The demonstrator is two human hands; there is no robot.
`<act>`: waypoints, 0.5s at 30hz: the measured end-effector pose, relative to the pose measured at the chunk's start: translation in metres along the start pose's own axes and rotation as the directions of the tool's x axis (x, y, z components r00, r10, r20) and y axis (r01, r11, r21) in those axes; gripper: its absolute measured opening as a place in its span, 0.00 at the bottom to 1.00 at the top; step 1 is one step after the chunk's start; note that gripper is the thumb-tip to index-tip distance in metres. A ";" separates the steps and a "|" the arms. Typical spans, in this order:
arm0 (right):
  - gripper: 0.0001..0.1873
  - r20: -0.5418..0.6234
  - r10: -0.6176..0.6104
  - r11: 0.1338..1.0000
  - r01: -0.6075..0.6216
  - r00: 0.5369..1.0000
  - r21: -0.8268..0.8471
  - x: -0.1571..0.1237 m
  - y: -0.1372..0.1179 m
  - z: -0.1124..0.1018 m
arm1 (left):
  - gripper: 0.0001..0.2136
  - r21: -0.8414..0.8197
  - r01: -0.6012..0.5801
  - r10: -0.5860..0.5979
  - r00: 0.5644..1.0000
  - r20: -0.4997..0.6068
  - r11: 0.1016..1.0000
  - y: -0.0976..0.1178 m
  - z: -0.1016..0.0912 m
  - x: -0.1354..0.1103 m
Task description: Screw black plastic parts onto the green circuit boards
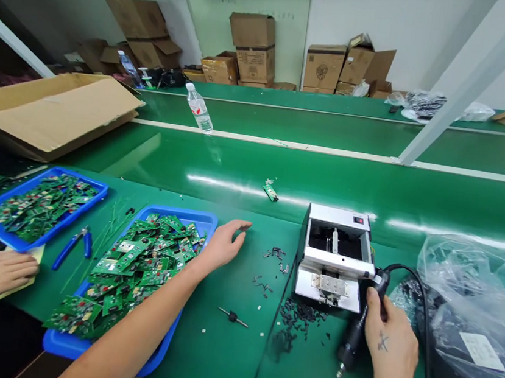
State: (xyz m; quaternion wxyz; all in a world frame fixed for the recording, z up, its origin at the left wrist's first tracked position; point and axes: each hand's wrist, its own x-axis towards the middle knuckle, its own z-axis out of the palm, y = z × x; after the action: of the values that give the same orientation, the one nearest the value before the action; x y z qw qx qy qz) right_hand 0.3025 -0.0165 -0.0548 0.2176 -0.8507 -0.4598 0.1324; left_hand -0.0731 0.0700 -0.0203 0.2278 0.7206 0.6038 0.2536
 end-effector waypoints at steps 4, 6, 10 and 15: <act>0.39 0.109 0.104 0.983 -0.086 0.989 -0.165 -0.009 -0.013 -0.006 | 0.15 0.291 0.184 -0.173 0.983 -0.062 0.939 -0.009 -0.039 -0.022; 0.38 0.071 0.092 0.977 -0.076 0.993 -0.197 -0.016 -0.022 -0.011 | 0.16 0.470 0.316 -0.292 0.948 -0.125 0.824 -0.016 -0.058 -0.029; 0.25 -0.368 -0.139 0.990 0.122 0.919 -0.067 -0.038 -0.040 -0.021 | 0.19 0.637 0.458 -0.461 0.870 -0.177 0.620 -0.032 -0.080 -0.038; 0.12 -0.514 -0.518 0.768 0.636 0.683 0.071 -0.080 -0.076 -0.019 | 0.19 0.686 0.444 -0.549 0.832 -0.077 0.576 -0.046 -0.086 -0.044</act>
State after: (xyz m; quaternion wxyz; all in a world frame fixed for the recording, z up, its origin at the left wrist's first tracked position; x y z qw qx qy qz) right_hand 0.2124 -0.0514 0.0007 0.4549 -0.6325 -0.6195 -0.0962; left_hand -0.1696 0.0364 0.0126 0.0534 0.5694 0.8127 -0.1117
